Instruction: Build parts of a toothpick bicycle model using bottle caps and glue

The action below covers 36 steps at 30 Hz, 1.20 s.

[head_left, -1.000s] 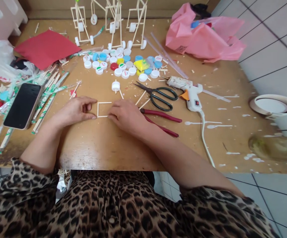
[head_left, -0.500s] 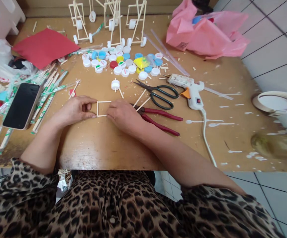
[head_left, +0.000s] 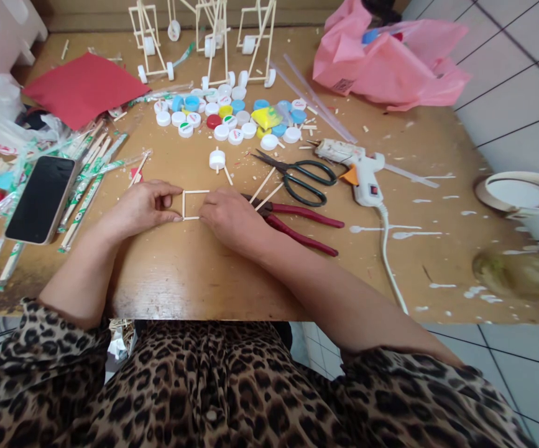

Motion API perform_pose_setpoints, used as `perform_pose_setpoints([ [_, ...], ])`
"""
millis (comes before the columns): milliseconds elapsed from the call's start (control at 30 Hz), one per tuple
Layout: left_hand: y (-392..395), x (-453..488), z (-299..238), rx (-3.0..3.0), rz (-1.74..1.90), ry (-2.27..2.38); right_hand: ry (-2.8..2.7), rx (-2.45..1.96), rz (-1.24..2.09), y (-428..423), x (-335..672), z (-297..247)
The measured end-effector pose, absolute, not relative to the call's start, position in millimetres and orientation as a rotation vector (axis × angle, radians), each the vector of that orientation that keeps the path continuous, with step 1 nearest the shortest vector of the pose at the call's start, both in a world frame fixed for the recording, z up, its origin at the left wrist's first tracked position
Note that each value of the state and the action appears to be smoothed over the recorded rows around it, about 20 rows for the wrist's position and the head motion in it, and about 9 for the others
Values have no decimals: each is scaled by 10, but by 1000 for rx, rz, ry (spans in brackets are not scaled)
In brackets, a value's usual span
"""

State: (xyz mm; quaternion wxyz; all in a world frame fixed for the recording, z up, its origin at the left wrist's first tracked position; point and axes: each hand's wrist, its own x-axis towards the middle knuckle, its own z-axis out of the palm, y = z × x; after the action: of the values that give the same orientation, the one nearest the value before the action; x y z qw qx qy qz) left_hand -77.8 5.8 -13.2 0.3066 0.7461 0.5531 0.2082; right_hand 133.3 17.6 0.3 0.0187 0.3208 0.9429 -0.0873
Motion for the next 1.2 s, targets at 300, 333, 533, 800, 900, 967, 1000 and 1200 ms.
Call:
perform_pose_setpoints([
  [300, 58, -757, -146, 1914, 590, 1458, 2899, 914, -257, 176, 1301, 92],
  [333, 59, -757, -148, 1907, 590, 1459, 2895, 916, -253, 173, 1294, 104],
  [533, 58, -761, -140, 1875, 599, 1461, 2855, 896, -176, 134, 1262, 139],
  [800, 55, -779, -132, 1742, 637, 1419, 2898, 1019, -340, 180, 1318, 122],
  [900, 55, -796, -132, 1683, 672, 1391, 3085, 1123, -493, 261, 1469, 131],
  [967, 55, -802, -119, 1671, 701, 1395, 3249, 1289, -572, 324, 1600, 154],
  [1000, 54, -803, -106, 1669, 718, 1410, 3310, 1397, -605, 358, 1665, 168],
  [1200, 22, -758, 10, 1713, 822, 1653, 3388, 1911, -660, 548, 1916, 198],
])
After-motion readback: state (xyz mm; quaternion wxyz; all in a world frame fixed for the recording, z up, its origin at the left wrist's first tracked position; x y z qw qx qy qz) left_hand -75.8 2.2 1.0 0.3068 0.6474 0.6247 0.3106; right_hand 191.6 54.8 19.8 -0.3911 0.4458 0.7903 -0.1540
